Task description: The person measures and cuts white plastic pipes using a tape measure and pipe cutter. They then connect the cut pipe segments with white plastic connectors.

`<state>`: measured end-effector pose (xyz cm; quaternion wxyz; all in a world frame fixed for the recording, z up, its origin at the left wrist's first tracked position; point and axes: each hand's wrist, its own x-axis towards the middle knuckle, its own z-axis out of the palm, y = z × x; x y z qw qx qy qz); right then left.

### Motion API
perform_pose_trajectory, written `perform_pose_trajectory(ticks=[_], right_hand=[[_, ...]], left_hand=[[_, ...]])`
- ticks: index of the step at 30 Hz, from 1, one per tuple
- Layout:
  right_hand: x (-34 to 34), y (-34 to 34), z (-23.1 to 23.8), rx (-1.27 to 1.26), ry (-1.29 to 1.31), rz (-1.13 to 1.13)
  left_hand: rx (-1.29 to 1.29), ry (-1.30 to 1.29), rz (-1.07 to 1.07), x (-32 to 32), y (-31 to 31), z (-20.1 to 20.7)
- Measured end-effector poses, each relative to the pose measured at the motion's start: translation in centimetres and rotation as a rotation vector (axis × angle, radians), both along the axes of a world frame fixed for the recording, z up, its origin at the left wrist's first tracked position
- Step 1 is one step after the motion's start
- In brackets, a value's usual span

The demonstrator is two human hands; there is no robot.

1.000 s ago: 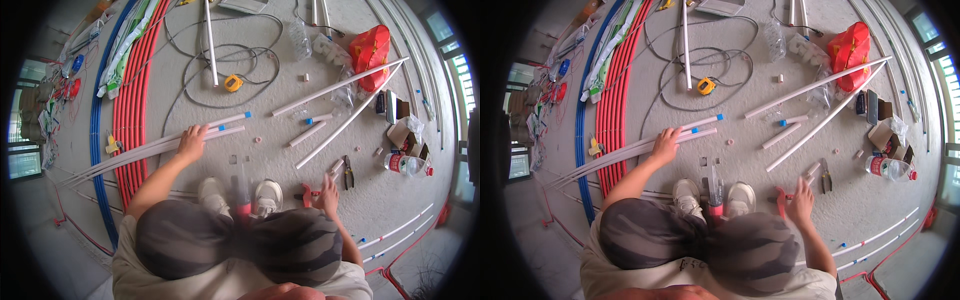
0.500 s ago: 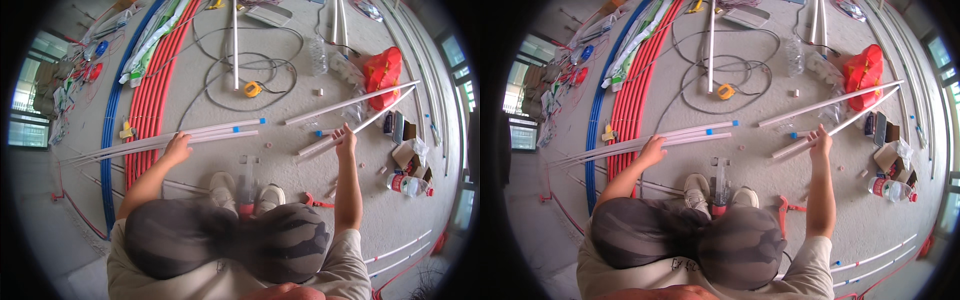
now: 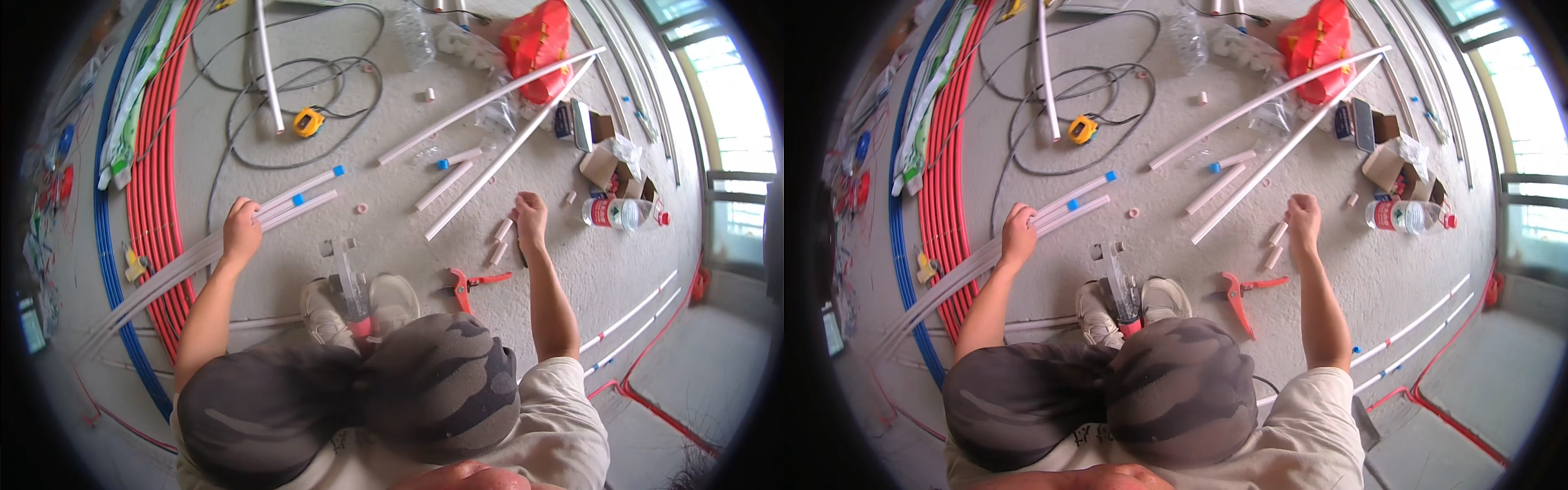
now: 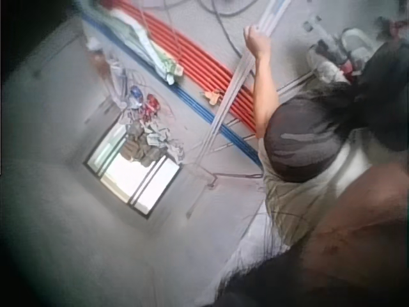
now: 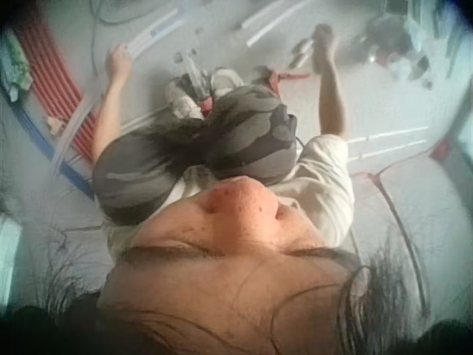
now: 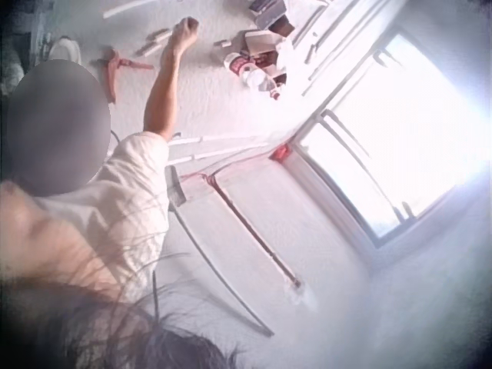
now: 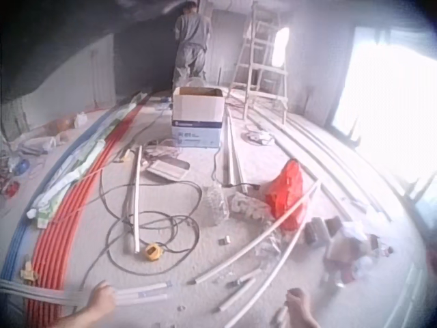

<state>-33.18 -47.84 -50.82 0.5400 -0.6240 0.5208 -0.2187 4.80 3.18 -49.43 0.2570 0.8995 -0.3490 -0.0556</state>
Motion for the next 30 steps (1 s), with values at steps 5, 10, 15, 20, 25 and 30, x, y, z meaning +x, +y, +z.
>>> perform_pose_trajectory(ticks=[5,10,15,20,25,30], right_hand=[[1.2,3.9,2.4,-0.108,0.212,0.040],[-1.4,5.7,1.5,-0.139,0.451,0.135],[-7.2,9.5,2.3,-0.178,0.552,0.315],[-7.6,15.8,4.4,-0.595,0.437,0.741],[-6.5,14.6,3.8,-0.395,0.593,0.458],[-6.1,8.5,4.2,-0.490,0.636,0.302]], left_hand=[[-0.039,-0.011,-0.114,1.6,-4.7,2.3],[0.037,0.179,-0.152,1.2,-9.2,2.1],[0.752,0.163,-0.179,1.1,-9.6,3.0],[0.812,0.039,-0.239,0.6,-6.1,2.5],[0.647,-0.119,-0.357,-1.3,-3.0,1.4],[0.537,-0.200,-0.320,-2.3,-0.1,-0.5]])
